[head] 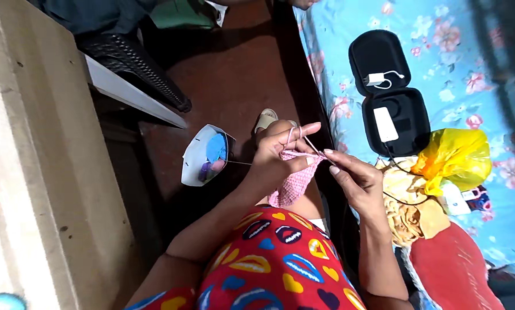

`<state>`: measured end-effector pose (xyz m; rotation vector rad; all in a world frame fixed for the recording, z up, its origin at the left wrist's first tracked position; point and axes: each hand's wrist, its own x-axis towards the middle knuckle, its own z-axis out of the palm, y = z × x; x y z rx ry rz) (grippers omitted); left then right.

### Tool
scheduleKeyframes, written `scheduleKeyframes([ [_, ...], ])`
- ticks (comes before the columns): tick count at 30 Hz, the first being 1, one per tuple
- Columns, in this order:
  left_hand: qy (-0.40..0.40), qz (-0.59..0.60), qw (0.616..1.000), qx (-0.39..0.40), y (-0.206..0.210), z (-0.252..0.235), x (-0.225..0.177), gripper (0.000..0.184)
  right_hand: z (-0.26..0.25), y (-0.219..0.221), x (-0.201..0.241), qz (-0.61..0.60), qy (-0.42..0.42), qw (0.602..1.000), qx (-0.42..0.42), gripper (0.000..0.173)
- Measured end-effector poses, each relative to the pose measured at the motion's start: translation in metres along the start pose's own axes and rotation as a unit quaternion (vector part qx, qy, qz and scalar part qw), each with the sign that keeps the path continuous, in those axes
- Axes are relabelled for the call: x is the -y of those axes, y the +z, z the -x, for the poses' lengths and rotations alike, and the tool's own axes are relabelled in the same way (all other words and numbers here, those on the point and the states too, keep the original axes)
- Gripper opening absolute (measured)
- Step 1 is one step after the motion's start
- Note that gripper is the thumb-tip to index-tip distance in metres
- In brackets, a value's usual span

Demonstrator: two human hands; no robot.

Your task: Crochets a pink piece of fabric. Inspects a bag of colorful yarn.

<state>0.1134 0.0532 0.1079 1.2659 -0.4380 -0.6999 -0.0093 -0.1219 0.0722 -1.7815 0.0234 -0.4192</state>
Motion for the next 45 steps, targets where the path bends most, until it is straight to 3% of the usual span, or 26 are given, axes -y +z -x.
scheduleKeyframes([
  [4,-0.025,0.001,0.999,-0.022,-0.003,0.0,-0.004,0.046,0.0,-0.011,-0.005,0.118,-0.052,0.992,0.014,0.034],
  [10,-0.011,0.018,0.999,-0.038,-0.002,-0.004,-0.006,0.048,-0.005,-0.015,0.003,0.294,-0.132,0.947,0.008,0.036],
  [24,0.014,-0.066,0.995,-0.067,0.002,-0.008,-0.002,0.044,0.001,-0.007,0.008,0.422,-0.151,0.894,-0.022,0.039],
  [33,0.012,-0.067,0.997,-0.047,0.005,0.0,-0.001,0.046,0.004,-0.002,-0.003,0.3,-0.123,0.945,-0.034,0.03],
  [36,0.12,-0.135,0.983,-0.039,0.008,0.005,0.01,0.048,0.006,0.004,0.001,0.211,-0.07,0.974,-0.045,0.03],
  [39,0.266,-0.255,0.928,-0.056,0.011,0.011,0.03,0.042,0.006,0.012,0.017,0.07,0.037,0.996,-0.047,0.028],
  [42,0.303,-0.291,0.905,-0.059,0.014,0.016,0.044,0.04,0.003,0.021,0.029,-0.057,0.13,0.987,-0.07,0.034],
  [45,0.259,-0.192,0.946,-0.041,0.018,0.016,0.043,0.043,0.005,0.023,0.026,-0.059,0.105,0.989,-0.091,0.031],
])
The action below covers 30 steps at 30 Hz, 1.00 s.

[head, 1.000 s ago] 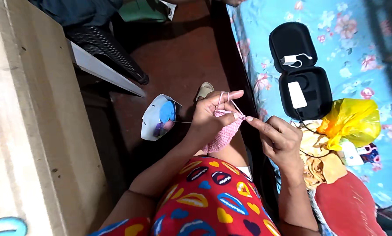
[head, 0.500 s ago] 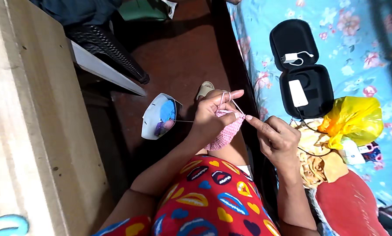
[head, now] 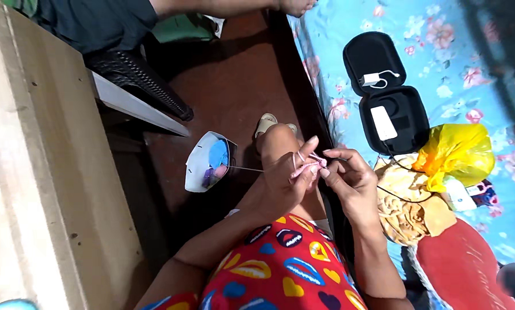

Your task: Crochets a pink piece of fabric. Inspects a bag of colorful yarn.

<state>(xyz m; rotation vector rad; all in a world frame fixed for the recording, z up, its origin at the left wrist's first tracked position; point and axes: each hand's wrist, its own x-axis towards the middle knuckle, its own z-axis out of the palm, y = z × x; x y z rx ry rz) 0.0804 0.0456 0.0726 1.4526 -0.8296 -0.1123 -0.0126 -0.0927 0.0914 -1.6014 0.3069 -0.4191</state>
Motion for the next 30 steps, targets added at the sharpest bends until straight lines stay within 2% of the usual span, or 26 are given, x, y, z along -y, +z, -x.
scheduleKeyframes([
  [2,-0.075,0.085,0.993,0.016,-0.008,-0.009,-0.006,0.048,0.001,-0.007,-0.007,0.119,-0.115,0.986,-0.007,0.018],
  [5,-0.213,0.169,0.961,0.05,-0.023,-0.025,-0.021,0.048,-0.001,-0.02,-0.015,0.288,-0.259,0.922,-0.014,0.013],
  [8,-0.265,0.235,0.933,0.059,-0.03,-0.034,-0.023,0.046,-0.003,-0.027,-0.014,0.345,-0.299,0.889,-0.011,0.014],
  [14,-0.307,0.299,0.901,0.074,-0.039,-0.038,-0.017,0.041,-0.005,-0.032,-0.016,0.349,-0.315,0.882,0.011,0.014],
  [17,-0.313,0.323,0.888,0.092,-0.041,-0.04,-0.005,0.042,-0.006,-0.034,-0.021,0.281,-0.284,0.916,0.03,0.015],
  [20,-0.277,0.251,0.924,0.084,-0.028,-0.036,-0.011,0.039,-0.007,-0.027,-0.019,0.147,-0.198,0.967,0.059,0.015],
  [22,-0.244,0.201,0.946,0.076,-0.018,-0.03,-0.015,0.037,-0.007,-0.018,-0.016,0.047,-0.119,0.988,0.083,0.027],
  [24,-0.227,0.211,0.947,0.081,-0.013,-0.026,-0.008,0.036,-0.009,-0.013,-0.018,-0.044,-0.048,0.995,0.075,0.027],
  [26,-0.252,0.262,0.927,0.092,-0.019,-0.023,0.002,0.029,-0.012,-0.013,-0.023,-0.114,0.0,0.991,0.062,0.02],
  [30,-0.289,0.322,0.889,0.151,-0.042,-0.026,0.033,0.017,-0.019,-0.012,-0.03,-0.2,0.027,0.977,0.073,0.015],
])
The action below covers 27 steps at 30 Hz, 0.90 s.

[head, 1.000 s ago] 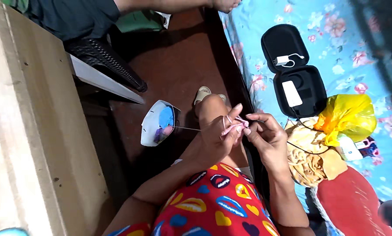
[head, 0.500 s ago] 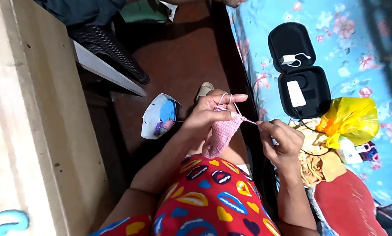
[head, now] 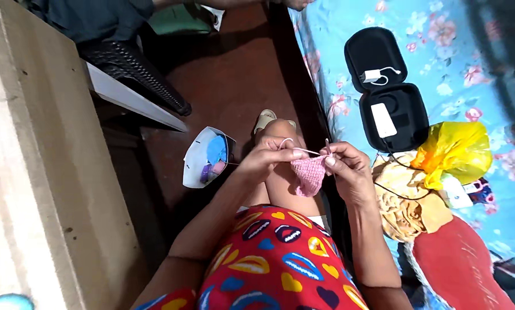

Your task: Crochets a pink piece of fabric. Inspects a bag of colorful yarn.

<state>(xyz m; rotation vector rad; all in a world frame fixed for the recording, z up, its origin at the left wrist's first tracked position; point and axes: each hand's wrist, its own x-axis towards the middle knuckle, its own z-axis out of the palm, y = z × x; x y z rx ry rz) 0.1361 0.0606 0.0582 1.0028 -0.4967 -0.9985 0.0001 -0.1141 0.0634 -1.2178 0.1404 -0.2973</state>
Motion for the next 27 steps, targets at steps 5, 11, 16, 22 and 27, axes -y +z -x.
scheduleKeyframes([
  [5,0.008,-0.129,0.988,0.086,-0.041,0.007,-0.007,0.028,-0.002,0.0,-0.001,-0.071,0.022,0.997,0.015,0.015],
  [11,0.141,0.049,0.982,0.118,-0.013,-0.001,-0.003,0.059,-0.001,0.014,0.002,-0.118,0.036,0.992,-0.005,0.022],
  [16,0.069,-0.004,0.997,-0.027,0.031,0.002,-0.017,0.088,0.003,0.015,0.008,-0.001,0.01,1.0,-0.025,0.031],
  [22,0.05,-0.049,0.986,-0.151,0.045,-0.001,-0.021,0.078,0.001,0.002,0.01,0.222,-0.065,0.973,0.023,0.037],
  [27,0.04,-0.042,0.987,-0.15,0.043,0.001,-0.023,0.074,-0.004,-0.018,0.012,0.368,-0.136,0.917,0.074,0.036],
])
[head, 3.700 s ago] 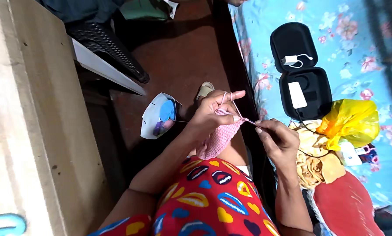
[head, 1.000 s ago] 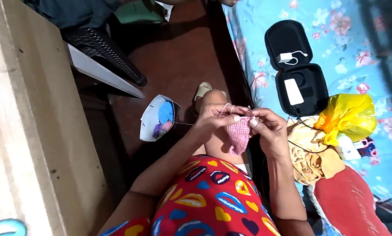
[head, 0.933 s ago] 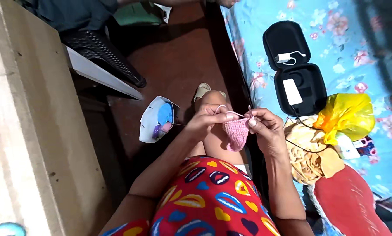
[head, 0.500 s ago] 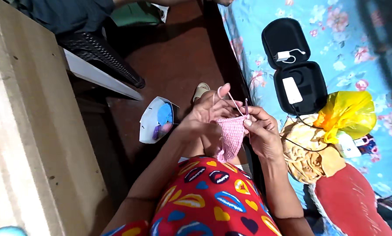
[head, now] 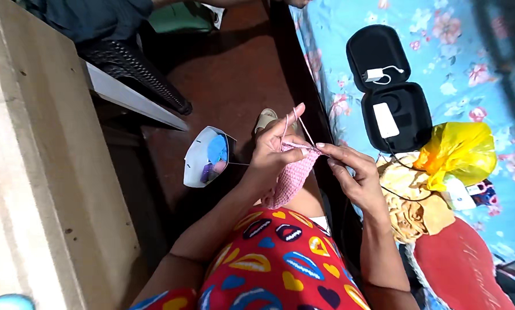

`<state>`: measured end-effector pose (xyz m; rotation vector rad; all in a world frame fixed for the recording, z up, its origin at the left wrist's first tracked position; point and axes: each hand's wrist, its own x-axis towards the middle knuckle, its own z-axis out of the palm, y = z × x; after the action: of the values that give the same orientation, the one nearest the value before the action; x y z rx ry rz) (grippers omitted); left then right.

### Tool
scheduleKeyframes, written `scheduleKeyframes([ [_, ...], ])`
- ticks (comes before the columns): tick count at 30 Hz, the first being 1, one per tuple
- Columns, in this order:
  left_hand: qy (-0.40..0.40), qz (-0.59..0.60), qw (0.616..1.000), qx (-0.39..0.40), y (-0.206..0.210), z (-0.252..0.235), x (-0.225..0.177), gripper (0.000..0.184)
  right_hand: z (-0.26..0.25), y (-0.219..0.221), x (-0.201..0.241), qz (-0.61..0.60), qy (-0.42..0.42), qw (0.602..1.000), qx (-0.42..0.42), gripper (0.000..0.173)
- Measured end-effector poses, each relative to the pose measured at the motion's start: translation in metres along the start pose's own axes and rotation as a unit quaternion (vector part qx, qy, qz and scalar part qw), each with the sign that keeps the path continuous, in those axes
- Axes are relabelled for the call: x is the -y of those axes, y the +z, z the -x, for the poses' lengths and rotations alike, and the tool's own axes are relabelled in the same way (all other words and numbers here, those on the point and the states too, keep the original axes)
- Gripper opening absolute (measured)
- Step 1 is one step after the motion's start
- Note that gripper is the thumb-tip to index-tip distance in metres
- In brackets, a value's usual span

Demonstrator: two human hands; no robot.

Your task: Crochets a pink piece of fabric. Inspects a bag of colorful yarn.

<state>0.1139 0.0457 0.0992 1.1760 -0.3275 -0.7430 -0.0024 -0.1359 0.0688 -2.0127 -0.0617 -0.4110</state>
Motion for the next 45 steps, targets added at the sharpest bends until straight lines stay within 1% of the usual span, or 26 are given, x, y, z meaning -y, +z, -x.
scheduleKeyframes([
  [2,-0.001,-0.001,1.0,0.007,-0.001,0.0,-0.001,0.073,-0.001,-0.004,-0.003,0.053,-0.022,0.998,0.004,0.039],
  [5,0.004,0.0,1.0,-0.005,-0.001,0.001,-0.003,0.071,-0.001,-0.009,-0.001,0.134,-0.047,0.99,0.007,0.044],
  [9,0.003,-0.081,0.996,-0.026,0.002,0.008,-0.006,0.071,0.0,-0.01,0.006,0.219,-0.072,0.973,-0.002,0.042],
  [12,0.031,-0.115,0.992,-0.049,0.003,0.005,-0.005,0.069,0.002,-0.008,0.009,0.262,-0.079,0.962,-0.015,0.041],
  [15,0.069,-0.126,0.987,-0.066,0.006,0.002,-0.002,0.066,0.004,-0.004,0.01,0.29,-0.085,0.953,-0.025,0.043],
  [18,0.096,-0.153,0.981,-0.067,0.006,0.001,0.0,0.063,0.005,0.0,0.009,0.299,-0.094,0.949,-0.032,0.041],
  [20,0.104,-0.167,0.978,-0.068,0.005,0.001,0.002,0.062,0.005,0.003,0.008,0.298,-0.102,0.948,-0.037,0.039],
  [22,0.093,-0.167,0.979,-0.071,0.006,0.002,0.003,0.061,0.005,0.004,0.008,0.29,-0.103,0.951,-0.04,0.039],
  [25,0.071,-0.126,0.988,-0.057,0.004,0.002,0.002,0.065,0.007,0.003,0.005,0.227,-0.088,0.969,-0.047,0.035],
  [27,0.051,-0.111,0.991,-0.048,0.006,0.007,0.003,0.07,0.009,0.002,0.004,0.132,-0.044,0.989,-0.047,0.034],
  [28,0.076,-0.131,0.988,-0.039,0.007,0.01,0.005,0.073,0.01,0.004,0.005,0.078,-0.013,0.996,-0.052,0.033],
  [29,0.136,-0.179,0.974,-0.031,0.008,0.011,0.01,0.072,0.011,0.006,0.008,0.023,0.025,0.998,-0.056,0.033],
  [30,0.209,-0.242,0.947,-0.027,0.009,0.012,0.017,0.066,0.012,0.008,0.013,-0.027,0.068,0.996,-0.058,0.033],
  [31,0.268,-0.307,0.913,-0.028,0.008,0.014,0.023,0.052,0.012,0.011,0.02,-0.079,0.111,0.989,-0.059,0.034],
  [32,0.315,-0.36,0.877,-0.037,0.008,0.015,0.03,0.032,0.011,0.013,0.027,-0.131,0.153,0.978,-0.062,0.036],
  [33,0.346,-0.396,0.85,-0.038,0.008,0.017,0.036,0.027,0.009,0.016,0.033,-0.178,0.19,0.963,-0.071,0.039],
  [34,0.365,-0.404,0.838,-0.041,0.009,0.019,0.042,0.023,0.007,0.018,0.038,-0.224,0.218,0.947,-0.079,0.042],
  [35,0.371,-0.389,0.842,-0.042,0.011,0.02,0.047,0.019,0.005,0.02,0.04,-0.264,0.235,0.932,-0.084,0.044],
  [36,0.361,-0.351,0.863,-0.043,0.013,0.021,0.05,0.018,0.005,0.022,0.041,-0.289,0.238,0.923,-0.094,0.044],
  [37,0.335,-0.301,0.892,-0.042,0.014,0.021,0.05,0.022,0.006,0.023,0.04,-0.282,0.222,0.928,-0.105,0.042],
  [38,0.298,-0.242,0.922,-0.038,0.015,0.021,0.047,0.027,0.008,0.025,0.039,-0.238,0.185,0.946,-0.115,0.039],
  [39,0.259,-0.186,0.947,-0.035,0.016,0.02,0.041,0.043,0.011,0.025,0.035,-0.169,0.136,0.969,-0.121,0.034],
  [40,0.217,-0.149,0.964,-0.028,0.015,0.019,0.033,0.055,0.013,0.025,0.031,-0.092,0.08,0.984,-0.126,0.026],
  [41,0.173,-0.128,0.976,-0.018,0.013,0.018,0.024,0.065,0.015,0.023,0.026,-0.016,0.029,0.991,-0.131,0.018],
  [43,0.108,-0.092,0.99,0.009,0.009,0.016,0.009,0.072,0.018,0.017,0.018,0.099,-0.045,0.985,-0.132,0.012],
  [45,0.053,-0.07,0.996,0.021,0.006,0.015,-0.001,0.071,0.018,0.012,0.015,0.173,-0.089,0.973,-0.124,0.011],
])
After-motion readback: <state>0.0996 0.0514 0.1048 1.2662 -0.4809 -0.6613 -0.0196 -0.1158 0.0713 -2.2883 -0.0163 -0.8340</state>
